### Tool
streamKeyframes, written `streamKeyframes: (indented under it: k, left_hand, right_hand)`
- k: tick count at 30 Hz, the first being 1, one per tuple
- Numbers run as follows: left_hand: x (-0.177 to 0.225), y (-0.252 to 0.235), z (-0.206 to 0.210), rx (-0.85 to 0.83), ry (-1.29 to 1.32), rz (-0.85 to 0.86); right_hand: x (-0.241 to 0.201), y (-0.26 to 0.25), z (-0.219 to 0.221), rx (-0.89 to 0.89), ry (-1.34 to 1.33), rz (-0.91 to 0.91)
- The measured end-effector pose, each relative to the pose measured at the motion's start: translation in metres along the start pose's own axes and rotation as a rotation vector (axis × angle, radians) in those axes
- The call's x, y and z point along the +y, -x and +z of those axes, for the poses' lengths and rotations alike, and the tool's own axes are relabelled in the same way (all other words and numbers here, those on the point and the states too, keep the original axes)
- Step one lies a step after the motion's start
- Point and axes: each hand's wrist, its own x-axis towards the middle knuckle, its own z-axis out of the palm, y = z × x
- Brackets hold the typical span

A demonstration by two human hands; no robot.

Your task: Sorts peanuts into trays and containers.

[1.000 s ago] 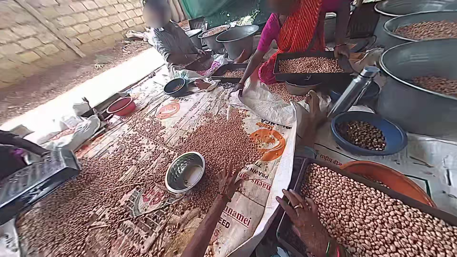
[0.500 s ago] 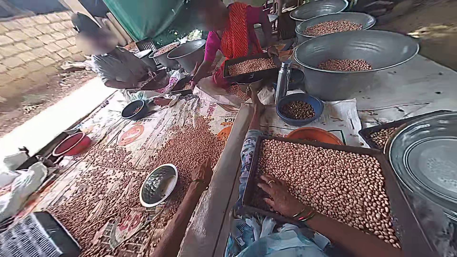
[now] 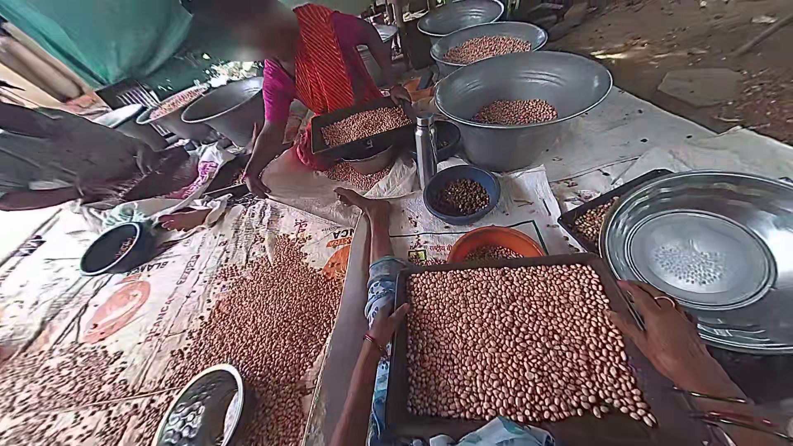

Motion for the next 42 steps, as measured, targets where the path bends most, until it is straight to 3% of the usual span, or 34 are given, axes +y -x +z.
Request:
streamKeyframes:
  k: [4, 8, 10, 13, 19, 26, 29, 31, 34, 37, 39, 42]
  left_hand:
    - [0.0, -0.004, 0.007, 0.033, 0.116, 0.0]
    - [-0.011, 0.021, 0.016, 0.13, 0.279, 0.04]
    - [-0.017, 0.041, 0.015, 0.171, 0.308, 0.084]
    - [-0.029, 0.076, 0.009, 0.302, 0.285, 0.078]
    - [-0.03, 0.123, -0.008, 0.492, 0.207, 0.075]
    - [-0.028, 0.114, -0.027, 0.42, 0.154, 0.029]
    - [-0.027, 0.102, -0.025, 0.409, 0.199, 0.023]
    - [-0.035, 0.094, -0.023, 0.383, 0.237, 0.039]
    - [-0.042, 0.092, -0.016, 0.411, 0.294, 0.045]
    - [-0.043, 0.085, -0.013, 0.456, 0.327, 0.024]
    - [-0.043, 0.079, -0.012, 0.466, 0.309, 0.047]
    - [-0.046, 0.065, -0.017, 0.444, 0.28, 0.153]
  right_hand:
    - [-0.037, -0.083, 0.011, -0.2, -0.051, -0.123]
    - [-0.056, -0.206, 0.077, -0.59, -0.006, 0.045]
    - [-0.056, -0.238, 0.111, -0.717, 0.021, 0.018]
    - [-0.062, -0.252, 0.127, -0.78, 0.063, -0.026]
    - [-0.075, -0.214, 0.085, -0.858, -0.053, -0.028]
    - [-0.061, -0.203, 0.102, -0.909, 0.003, -0.042]
    - [-0.052, -0.193, 0.093, -0.749, -0.154, -0.065]
    - [-0.029, -0.173, 0.082, -0.558, -0.306, 0.022]
    - [0.016, -0.11, 0.058, -0.309, -0.403, 0.129]
    - [0.052, -0.035, 0.044, -0.239, -0.595, 0.211]
    - [0.051, -0.002, 0.043, -0.159, -0.797, 0.27]
    - [0.013, 0.014, 0.036, -0.177, -0.993, 0.37]
